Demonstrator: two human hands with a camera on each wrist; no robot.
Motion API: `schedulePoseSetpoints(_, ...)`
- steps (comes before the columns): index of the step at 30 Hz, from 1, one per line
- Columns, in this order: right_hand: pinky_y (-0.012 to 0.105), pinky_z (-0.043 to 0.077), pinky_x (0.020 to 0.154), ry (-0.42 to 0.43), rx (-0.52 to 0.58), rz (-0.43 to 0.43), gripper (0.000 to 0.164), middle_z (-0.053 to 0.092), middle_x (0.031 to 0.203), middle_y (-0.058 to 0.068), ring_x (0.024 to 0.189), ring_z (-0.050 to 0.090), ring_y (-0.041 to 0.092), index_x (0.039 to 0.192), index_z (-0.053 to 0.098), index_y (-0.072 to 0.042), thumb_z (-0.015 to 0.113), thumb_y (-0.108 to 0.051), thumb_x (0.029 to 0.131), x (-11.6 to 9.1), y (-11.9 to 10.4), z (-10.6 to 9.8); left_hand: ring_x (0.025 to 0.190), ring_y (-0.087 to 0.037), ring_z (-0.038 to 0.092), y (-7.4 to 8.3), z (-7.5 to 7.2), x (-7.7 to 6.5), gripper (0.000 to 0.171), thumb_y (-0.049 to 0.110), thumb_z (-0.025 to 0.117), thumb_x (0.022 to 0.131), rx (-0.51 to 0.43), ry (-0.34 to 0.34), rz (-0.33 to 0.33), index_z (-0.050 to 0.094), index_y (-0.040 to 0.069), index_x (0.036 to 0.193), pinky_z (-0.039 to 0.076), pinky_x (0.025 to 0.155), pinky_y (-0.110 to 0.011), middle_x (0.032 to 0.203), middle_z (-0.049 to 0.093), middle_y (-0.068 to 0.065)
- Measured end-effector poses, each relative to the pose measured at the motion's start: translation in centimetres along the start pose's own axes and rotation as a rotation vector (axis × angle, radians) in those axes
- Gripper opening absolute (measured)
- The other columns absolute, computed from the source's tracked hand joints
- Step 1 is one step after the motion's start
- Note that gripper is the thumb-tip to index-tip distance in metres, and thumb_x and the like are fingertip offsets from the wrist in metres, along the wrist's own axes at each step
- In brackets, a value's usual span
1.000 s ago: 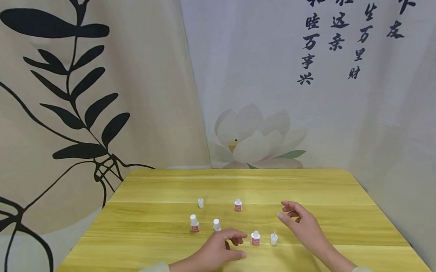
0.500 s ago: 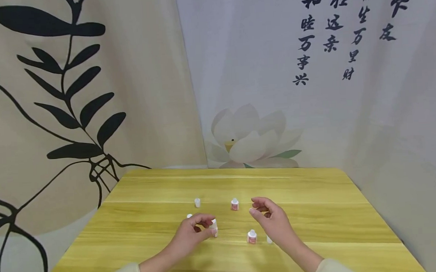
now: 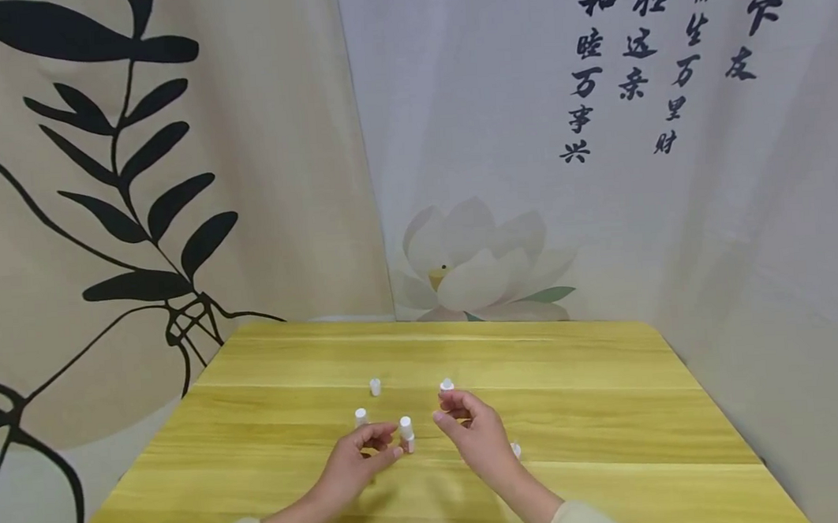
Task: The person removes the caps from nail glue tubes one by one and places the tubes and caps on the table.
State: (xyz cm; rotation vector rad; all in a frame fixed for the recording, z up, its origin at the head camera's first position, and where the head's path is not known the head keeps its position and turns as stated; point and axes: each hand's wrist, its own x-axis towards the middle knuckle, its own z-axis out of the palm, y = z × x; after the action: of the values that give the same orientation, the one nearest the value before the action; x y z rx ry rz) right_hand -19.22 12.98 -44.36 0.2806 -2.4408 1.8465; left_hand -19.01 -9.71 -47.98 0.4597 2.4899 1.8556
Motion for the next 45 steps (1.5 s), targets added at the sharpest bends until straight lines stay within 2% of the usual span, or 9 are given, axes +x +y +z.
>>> schedulePoseSetpoints(5, 0.025, 0.05, 0.086, -0.026, 0.011, 0.031, 0.043, 0.062, 0.115, 0.008, 0.104, 0.056, 0.02, 0.13, 0.058, -0.001, 0.068, -0.024, 0.095, -0.3, 0.7, 2.1, 0.1, -0.022, 0.056, -0.1, 0.0, 0.1, 0.04, 0.023, 0.077, 0.088, 0.013, 0.03, -0.014, 0.066, 0.004, 0.121, 0.048, 0.079, -0.025, 0.107, 0.062, -0.012)
schedulePoseSetpoints(9, 0.032, 0.052, 0.087, -0.031, 0.028, 0.075, 0.051, 0.06, 0.119, 0.015, 0.105, 0.056, 0.024, 0.133, 0.053, 0.005, 0.068, -0.026, 0.095, -0.7, 1.2, 3.5, 0.1, -0.021, 0.055, 0.2, -0.1, 0.7, 0.041, 0.024, 0.077, 0.087, 0.012, 0.035, -0.031, 0.065, 0.005, 0.122, 0.048, 0.08, -0.025, 0.109, 0.061, -0.012)
schedulePoseSetpoints(15, 0.042, 0.053, 0.089, -0.015, 0.035, 0.155, 0.059, 0.057, 0.124, 0.02, 0.109, 0.054, 0.029, 0.134, 0.05, 0.007, 0.072, -0.028, 0.092, -1.0, 1.7, 5.0, 0.101, -0.024, 0.054, 1.8, -0.8, 2.0, 0.037, 0.017, 0.075, 0.089, -0.003, 0.044, 0.032, 0.065, 0.004, 0.121, 0.047, 0.078, -0.023, 0.105, 0.061, -0.007)
schedulePoseSetpoints(18, 0.045, 0.051, 0.092, -0.02, 0.059, 0.17, 0.061, 0.056, 0.127, 0.021, 0.111, 0.052, 0.03, 0.134, 0.049, 0.008, 0.072, -0.028, 0.091, -1.0, 2.1, 5.5, 0.105, -0.027, 0.054, 2.3, -1.4, 2.9, 0.035, 0.018, 0.074, 0.09, 0.036, 0.025, 0.072, 0.065, 0.007, 0.121, 0.046, 0.081, -0.025, 0.107, 0.062, -0.003)
schedulePoseSetpoints(22, 0.047, 0.05, 0.094, -0.014, 0.057, 0.176, 0.058, 0.058, 0.126, 0.02, 0.113, 0.053, 0.032, 0.133, 0.051, 0.008, 0.073, -0.026, 0.091, -0.9, 2.6, 5.8, 0.11, -0.03, 0.054, 2.2, -2.6, 4.6, 0.033, 0.025, 0.074, 0.091, 0.099, -0.039, 0.091, 0.067, 0.012, 0.12, 0.042, 0.089, -0.037, 0.11, 0.064, 0.002)
schedulePoseSetpoints(27, 0.045, 0.051, 0.093, 0.028, 0.021, 0.202, 0.053, 0.061, 0.119, 0.016, 0.11, 0.056, 0.031, 0.128, 0.055, 0.007, 0.076, -0.022, 0.088, -0.6, 3.4, 6.2, 0.111, -0.025, 0.056, 1.9, -3.8, 6.4, 0.032, 0.028, 0.075, 0.09, 0.117, -0.152, 0.039, 0.069, 0.014, 0.118, 0.04, 0.097, -0.049, 0.11, 0.067, 0.004)
schedulePoseSetpoints(37, 0.039, 0.054, 0.083, 0.092, -0.063, 0.163, 0.038, 0.068, 0.102, 0.011, 0.094, 0.061, 0.024, 0.111, 0.065, 0.005, 0.08, -0.014, 0.083, 0.2, 4.1, 7.2, 0.108, -0.022, 0.056, 0.4, -5.1, 8.3, 0.03, 0.027, 0.075, 0.09, 0.18, -0.347, -0.01, 0.07, 0.014, 0.116, 0.034, 0.105, -0.054, 0.114, 0.067, -0.006)
schedulePoseSetpoints(42, 0.037, 0.053, 0.081, 0.111, -0.093, 0.173, 0.032, 0.066, 0.096, 0.007, 0.09, 0.059, 0.02, 0.107, 0.066, 0.002, 0.079, -0.012, 0.082, 0.4, 4.5, 7.7, 0.107, -0.021, 0.056, 0.3, -5.1, 8.8, 0.033, 0.027, 0.076, 0.089, 0.215, -0.379, -0.032, 0.07, 0.012, 0.117, 0.036, 0.103, -0.052, 0.109, 0.067, 0.004)
schedulePoseSetpoints(45, 0.036, 0.053, 0.08, 0.117, -0.122, 0.169, 0.028, 0.066, 0.094, 0.004, 0.088, 0.058, 0.018, 0.106, 0.068, -0.001, 0.079, -0.012, 0.082, 0.5, 4.8, 7.9, 0.107, -0.024, 0.057, 0.3, -5.2, 9.0, 0.032, 0.027, 0.077, 0.088, 0.208, -0.388, -0.049, 0.071, 0.013, 0.115, 0.039, 0.1, -0.051, 0.107, 0.067, 0.004)
